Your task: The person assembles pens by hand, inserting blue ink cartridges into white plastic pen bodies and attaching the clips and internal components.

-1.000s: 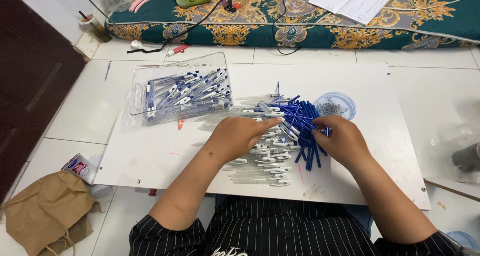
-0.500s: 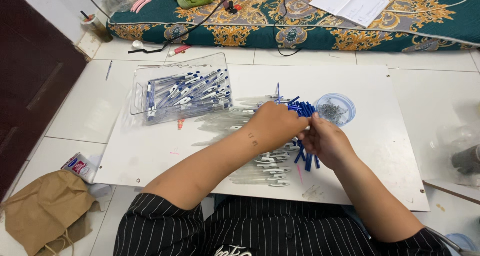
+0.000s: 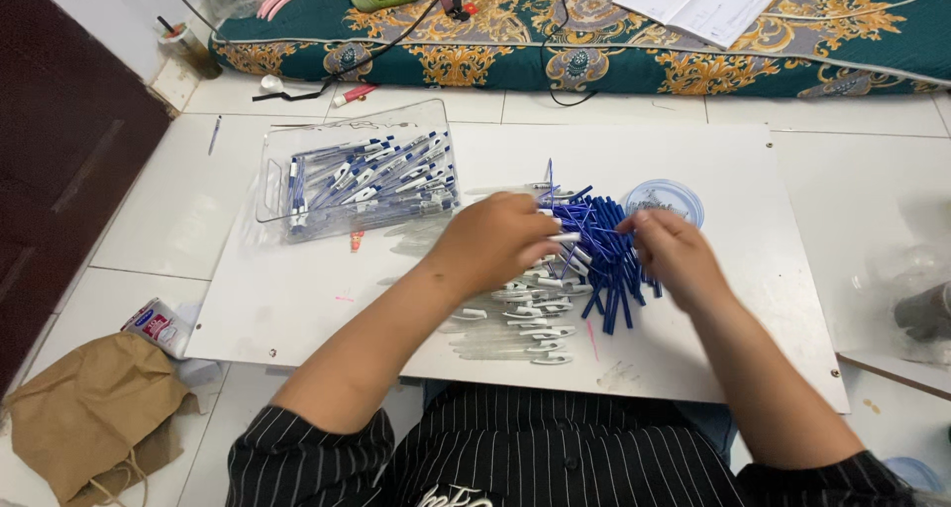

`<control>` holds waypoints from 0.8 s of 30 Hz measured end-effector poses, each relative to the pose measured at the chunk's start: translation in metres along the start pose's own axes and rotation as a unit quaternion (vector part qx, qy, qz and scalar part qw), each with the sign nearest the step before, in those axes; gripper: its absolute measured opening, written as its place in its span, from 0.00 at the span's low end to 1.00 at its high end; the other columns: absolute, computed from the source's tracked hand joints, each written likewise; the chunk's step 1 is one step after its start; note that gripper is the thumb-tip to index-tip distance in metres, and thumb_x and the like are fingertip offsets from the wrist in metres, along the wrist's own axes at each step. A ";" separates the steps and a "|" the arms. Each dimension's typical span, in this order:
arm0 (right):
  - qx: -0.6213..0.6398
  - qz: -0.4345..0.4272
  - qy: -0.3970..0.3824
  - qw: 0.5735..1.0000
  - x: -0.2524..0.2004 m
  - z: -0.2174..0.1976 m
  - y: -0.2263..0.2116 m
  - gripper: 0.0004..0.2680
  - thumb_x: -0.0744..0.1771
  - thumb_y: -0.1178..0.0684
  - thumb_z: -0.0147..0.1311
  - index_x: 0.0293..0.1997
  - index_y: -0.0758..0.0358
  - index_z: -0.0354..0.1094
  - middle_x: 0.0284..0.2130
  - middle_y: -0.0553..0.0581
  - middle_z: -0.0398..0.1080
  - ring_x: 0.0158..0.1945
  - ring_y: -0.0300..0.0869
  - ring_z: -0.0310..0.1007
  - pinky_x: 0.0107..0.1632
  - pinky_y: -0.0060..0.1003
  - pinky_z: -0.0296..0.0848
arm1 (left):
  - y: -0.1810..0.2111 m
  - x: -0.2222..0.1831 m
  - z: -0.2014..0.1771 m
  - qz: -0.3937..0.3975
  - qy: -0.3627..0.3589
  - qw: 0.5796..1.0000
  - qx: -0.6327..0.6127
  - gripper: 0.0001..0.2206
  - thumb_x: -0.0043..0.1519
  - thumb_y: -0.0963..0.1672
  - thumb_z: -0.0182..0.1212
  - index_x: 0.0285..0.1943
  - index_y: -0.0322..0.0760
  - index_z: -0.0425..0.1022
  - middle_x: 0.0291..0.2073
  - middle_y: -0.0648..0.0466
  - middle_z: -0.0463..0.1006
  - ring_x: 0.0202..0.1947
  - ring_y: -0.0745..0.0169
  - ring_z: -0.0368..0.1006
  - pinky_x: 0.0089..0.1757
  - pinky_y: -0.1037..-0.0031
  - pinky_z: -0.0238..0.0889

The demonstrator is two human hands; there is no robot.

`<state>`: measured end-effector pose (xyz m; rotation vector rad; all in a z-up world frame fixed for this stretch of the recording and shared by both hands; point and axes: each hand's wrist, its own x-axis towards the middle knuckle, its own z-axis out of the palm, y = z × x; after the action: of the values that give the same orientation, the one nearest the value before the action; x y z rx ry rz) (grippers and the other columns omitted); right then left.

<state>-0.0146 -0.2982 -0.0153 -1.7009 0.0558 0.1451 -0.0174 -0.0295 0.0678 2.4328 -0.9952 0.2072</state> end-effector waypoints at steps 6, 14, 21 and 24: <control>-0.407 -0.088 0.079 0.906 0.054 -0.048 0.017 0.11 0.73 0.52 0.49 0.57 0.66 0.74 0.41 0.65 0.75 0.49 0.57 0.77 0.50 0.49 0.76 | -0.083 -0.047 0.066 -0.050 0.040 0.994 -0.085 0.09 0.59 0.45 0.69 0.47 0.44 0.83 0.36 0.44 0.75 0.42 0.37 0.76 0.47 0.55 0.70; -0.506 -0.128 0.083 0.849 0.063 -0.042 0.035 0.10 0.70 0.54 0.54 0.53 0.67 0.75 0.40 0.64 0.76 0.45 0.55 0.80 0.47 0.46 0.80 | -0.081 -0.048 0.070 -0.028 0.058 0.997 -0.034 0.11 0.58 0.46 0.71 0.48 0.46 0.83 0.37 0.48 0.76 0.43 0.44 0.75 0.48 0.60 0.70; -0.521 -0.207 0.095 0.823 0.063 -0.043 0.049 0.09 0.68 0.54 0.58 0.52 0.64 0.77 0.42 0.64 0.76 0.47 0.58 0.80 0.49 0.45 0.79 | -0.079 -0.054 0.058 -0.032 0.059 0.998 0.001 0.11 0.57 0.48 0.72 0.47 0.46 0.83 0.40 0.51 0.78 0.45 0.49 0.76 0.51 0.63 0.69; -0.510 -0.196 0.093 0.832 0.061 -0.043 0.045 0.08 0.69 0.55 0.59 0.52 0.64 0.77 0.44 0.66 0.75 0.49 0.59 0.79 0.50 0.46 0.78 | -0.075 -0.054 0.046 -0.063 0.063 0.996 -0.010 0.10 0.58 0.46 0.72 0.47 0.45 0.83 0.40 0.50 0.78 0.45 0.49 0.76 0.50 0.63 0.69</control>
<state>0.0429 -0.3439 -0.0617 -2.7529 -0.2795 -0.3762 -0.0061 0.0264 -0.0181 2.4209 -0.7823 0.3022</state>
